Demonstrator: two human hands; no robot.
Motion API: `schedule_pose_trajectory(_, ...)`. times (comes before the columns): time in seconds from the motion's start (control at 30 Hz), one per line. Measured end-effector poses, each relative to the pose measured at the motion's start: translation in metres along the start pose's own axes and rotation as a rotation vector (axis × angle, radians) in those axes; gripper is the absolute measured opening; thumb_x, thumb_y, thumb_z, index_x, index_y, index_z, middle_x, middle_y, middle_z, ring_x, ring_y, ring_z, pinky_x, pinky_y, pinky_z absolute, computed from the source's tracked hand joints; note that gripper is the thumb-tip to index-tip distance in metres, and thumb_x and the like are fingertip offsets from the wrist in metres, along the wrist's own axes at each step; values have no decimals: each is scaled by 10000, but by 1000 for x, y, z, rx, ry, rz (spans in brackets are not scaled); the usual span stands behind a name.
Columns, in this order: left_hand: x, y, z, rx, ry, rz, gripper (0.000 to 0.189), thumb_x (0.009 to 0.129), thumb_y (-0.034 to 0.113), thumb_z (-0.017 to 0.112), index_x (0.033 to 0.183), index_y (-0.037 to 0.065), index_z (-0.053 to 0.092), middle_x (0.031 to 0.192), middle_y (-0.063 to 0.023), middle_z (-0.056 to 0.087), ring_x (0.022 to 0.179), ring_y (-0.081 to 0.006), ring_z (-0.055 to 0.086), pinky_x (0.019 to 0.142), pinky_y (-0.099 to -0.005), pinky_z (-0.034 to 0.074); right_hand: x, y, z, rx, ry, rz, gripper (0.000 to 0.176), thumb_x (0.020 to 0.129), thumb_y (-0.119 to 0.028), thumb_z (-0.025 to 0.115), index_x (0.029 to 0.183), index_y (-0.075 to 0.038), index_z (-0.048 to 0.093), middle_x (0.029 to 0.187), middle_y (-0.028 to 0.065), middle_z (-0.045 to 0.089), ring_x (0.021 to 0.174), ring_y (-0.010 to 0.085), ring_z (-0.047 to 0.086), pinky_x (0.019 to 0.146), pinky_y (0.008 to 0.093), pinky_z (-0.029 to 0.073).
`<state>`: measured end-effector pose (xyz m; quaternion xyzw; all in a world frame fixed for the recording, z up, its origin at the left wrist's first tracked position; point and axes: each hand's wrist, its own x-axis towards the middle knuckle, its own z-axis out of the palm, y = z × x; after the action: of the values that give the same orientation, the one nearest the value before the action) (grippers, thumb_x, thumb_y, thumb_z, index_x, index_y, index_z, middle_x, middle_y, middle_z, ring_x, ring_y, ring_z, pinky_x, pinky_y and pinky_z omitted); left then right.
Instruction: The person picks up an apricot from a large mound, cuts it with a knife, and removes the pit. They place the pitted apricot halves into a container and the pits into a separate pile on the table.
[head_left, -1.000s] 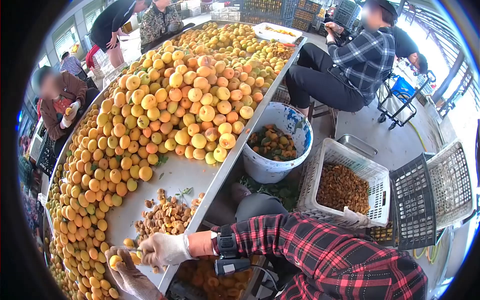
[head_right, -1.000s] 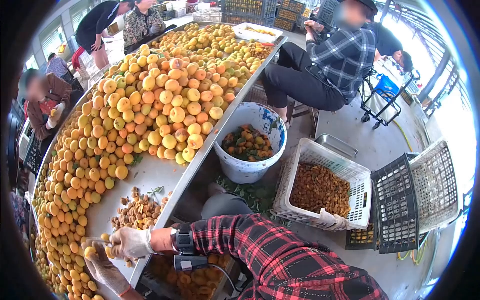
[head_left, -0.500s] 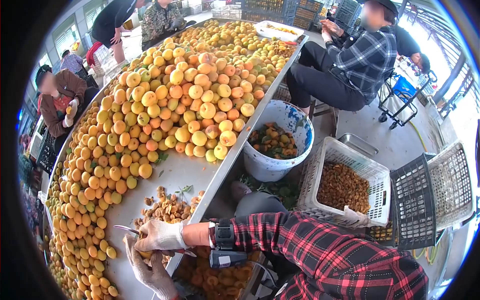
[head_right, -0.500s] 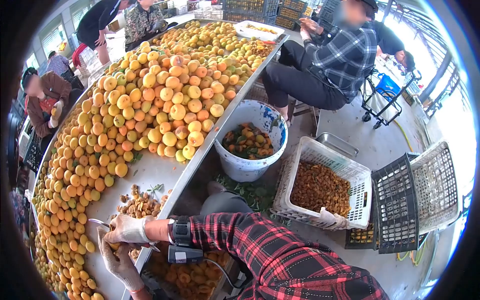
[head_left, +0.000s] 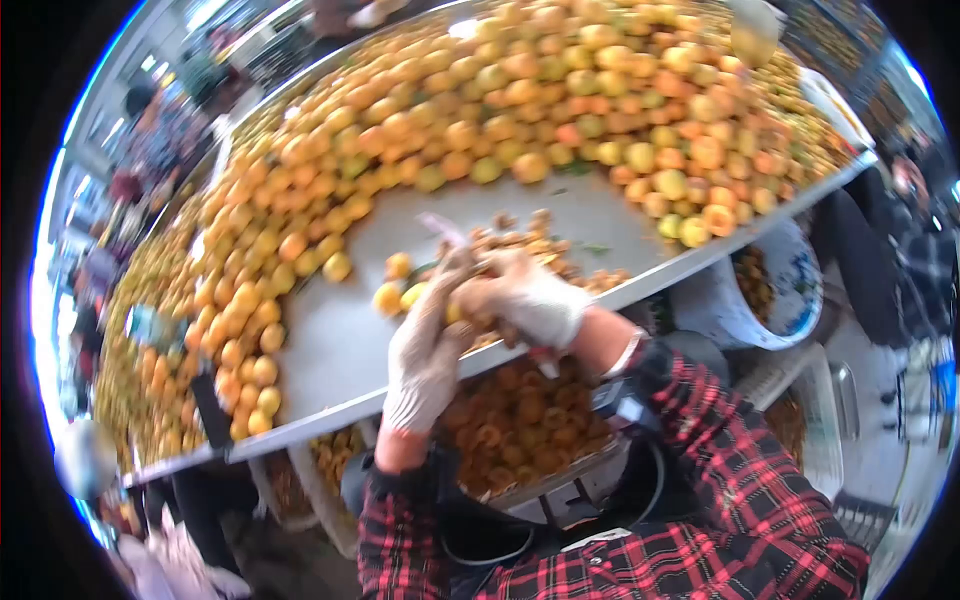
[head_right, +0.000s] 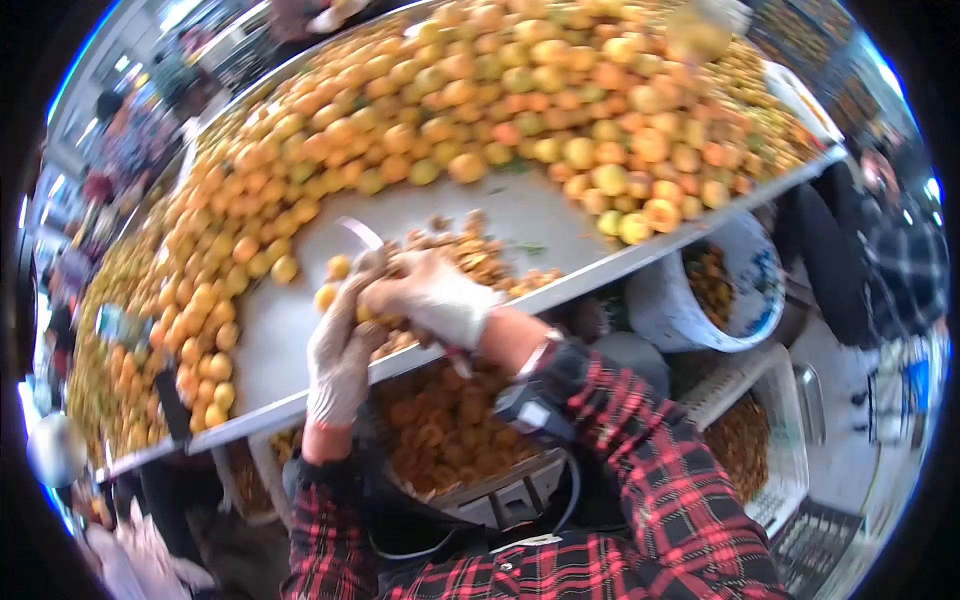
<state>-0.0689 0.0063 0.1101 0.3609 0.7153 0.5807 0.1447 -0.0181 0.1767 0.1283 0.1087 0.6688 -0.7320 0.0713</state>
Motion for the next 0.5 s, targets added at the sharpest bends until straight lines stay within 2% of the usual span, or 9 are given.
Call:
schedule_pose_trajectory(0.1,-4,1,-11,-156,19,-132,441,903,-39,519,1343,-47,511,1348,-131,554,1156,-215,575,952,-298,487,0,2,2,126,-6,38,257,847,-253,595,881,-2,641,684,27,600,439,96,532,390,235,410)
schedule_pose_trajectory(0.17,-5,-1,-13,-712,133,-200,383,964,11,484,1341,-49,520,1281,-143,591,955,-154,624,774,-249,533,4,13,1,355,-124,-24,220,873,-225,591,833,-11,622,649,15,567,431,97,496,400,244,398)
schedule_pose_trajectory(0.2,-2,2,-11,-668,168,-152,373,996,61,464,1350,-44,514,1219,-152,619,818,-118,620,675,-228,524,5,15,1,351,-141,-19,220,873,-225,591,833,-11,622,649,15,567,431,97,496,400,244,398)
schedule_pose_trajectory(0.27,0,4,-12,-735,185,-178,374,997,70,461,1350,-44,513,1214,-148,620,819,-122,621,677,-230,525,6,17,3,77,-223,-418,228,900,-231,579,820,-19,608,637,16,545,433,96,462,420,250,394)
schedule_pose_trajectory(0.3,1,5,-12,-807,183,-205,376,998,78,459,1350,-43,513,1209,-145,621,820,-126,622,679,-233,526,5,18,3,77,-230,-416,228,900,-231,579,820,-19,608,637,16,545,433,96,462,420,250,394)
schedule_pose_trajectory(0.37,2,-2,-11,-858,195,-200,390,999,109,467,1351,-55,500,1219,-142,617,829,-137,627,667,-238,531,4,17,4,627,-296,-44,247,920,-250,563,832,-22,601,640,27,541,447,92,458,435,246,390)
schedule_pose_trajectory(0.43,3,-5,-11,-964,206,-171,411,998,139,479,1349,-74,487,1238,-151,607,898,-170,642,713,-263,544,-2,9,9,555,-232,-88,261,935,-260,546,828,-25,585,634,27,536,448,88,449,429,235,373)
schedule_pose_trajectory(0.47,3,-3,-11,-983,230,-159,434,997,165,489,1352,-84,474,1247,-169,598,977,-203,646,778,-289,549,0,11,9,503,-192,-148,281,945,-283,513,901,-14,582,624,25,521,446,89,438,420,230,352)
schedule_pose_trajectory(0.5,3,-5,-11,-984,231,-159,434,997,165,489,1352,-84,474,1247,-169,598,977,-203,646,778,-289,549,1,12,9,451,-153,-207,319,956,-306,480,974,-3,579,613,24,506,444,90,428,411,226,330)
